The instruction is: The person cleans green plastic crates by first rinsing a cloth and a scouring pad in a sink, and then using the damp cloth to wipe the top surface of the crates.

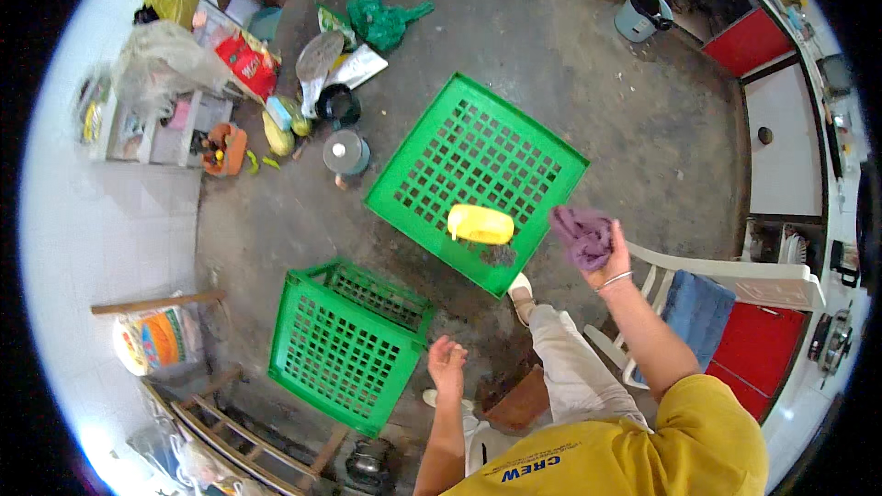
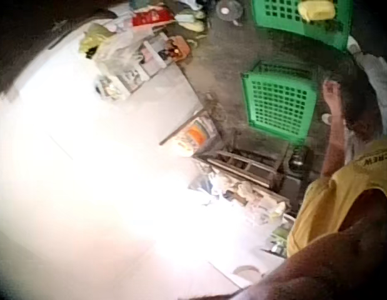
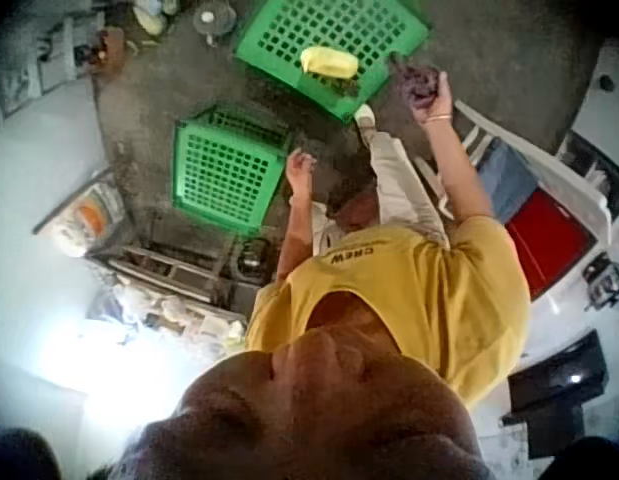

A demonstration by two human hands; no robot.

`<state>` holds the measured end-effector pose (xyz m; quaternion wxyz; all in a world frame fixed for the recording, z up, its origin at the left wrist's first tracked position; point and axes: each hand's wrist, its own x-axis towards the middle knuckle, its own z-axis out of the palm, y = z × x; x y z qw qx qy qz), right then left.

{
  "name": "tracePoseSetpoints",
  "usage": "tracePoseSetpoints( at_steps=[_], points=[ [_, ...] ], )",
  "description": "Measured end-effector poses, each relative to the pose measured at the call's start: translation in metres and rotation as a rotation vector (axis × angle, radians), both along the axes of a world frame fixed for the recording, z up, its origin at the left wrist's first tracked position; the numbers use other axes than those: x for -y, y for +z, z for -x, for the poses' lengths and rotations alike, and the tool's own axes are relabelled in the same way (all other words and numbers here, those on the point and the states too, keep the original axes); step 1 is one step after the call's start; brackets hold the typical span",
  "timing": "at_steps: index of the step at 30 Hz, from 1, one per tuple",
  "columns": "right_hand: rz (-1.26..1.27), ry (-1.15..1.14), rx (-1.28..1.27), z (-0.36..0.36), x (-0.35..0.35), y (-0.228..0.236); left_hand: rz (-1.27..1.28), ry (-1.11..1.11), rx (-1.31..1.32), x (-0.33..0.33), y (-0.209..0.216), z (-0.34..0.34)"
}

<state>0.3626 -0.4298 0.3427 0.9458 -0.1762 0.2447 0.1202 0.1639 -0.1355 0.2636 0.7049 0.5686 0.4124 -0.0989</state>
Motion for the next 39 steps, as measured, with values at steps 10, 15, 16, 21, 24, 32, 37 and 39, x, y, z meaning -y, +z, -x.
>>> tracePoseSetpoints(
  at_steps=[10,15,16,21,24,32,37,39],
  points=[
    [0.162,-0.275,-0.189,0.029,0.096,-0.051,-0.522,-0.907,0.254,0.092,-0.128,-0.115],
    [0.200,-0.338,-0.129,0.053,0.102,-0.057,-0.605,-0.914,0.157,0.121,-0.246,-0.152],
    [0.203,-0.333,-0.110,0.060,0.108,-0.059,-0.441,-0.834,0.059,0.120,-0.261,-0.152],
    [0.226,-0.360,-0.105,0.075,0.122,-0.055,-0.350,-0.697,0.148,0.098,-0.253,-0.140],
    [0.136,-0.336,-0.049,0.080,0.123,-0.048,-0.424,-0.768,0.100,0.068,-0.223,-0.129],
    [0.131,-0.397,-0.006,0.079,0.138,0.040,-0.200,-0.319,-0.237,0.109,-0.058,-0.212],
    [0.185,-0.462,-0.007,0.093,0.175,0.059,-0.143,-0.090,-0.487,0.122,-0.081,-0.247],
    [0.176,-0.489,-0.071,0.104,0.193,0.053,-0.146,0.007,-0.416,0.113,-0.101,-0.240]
  ],
)
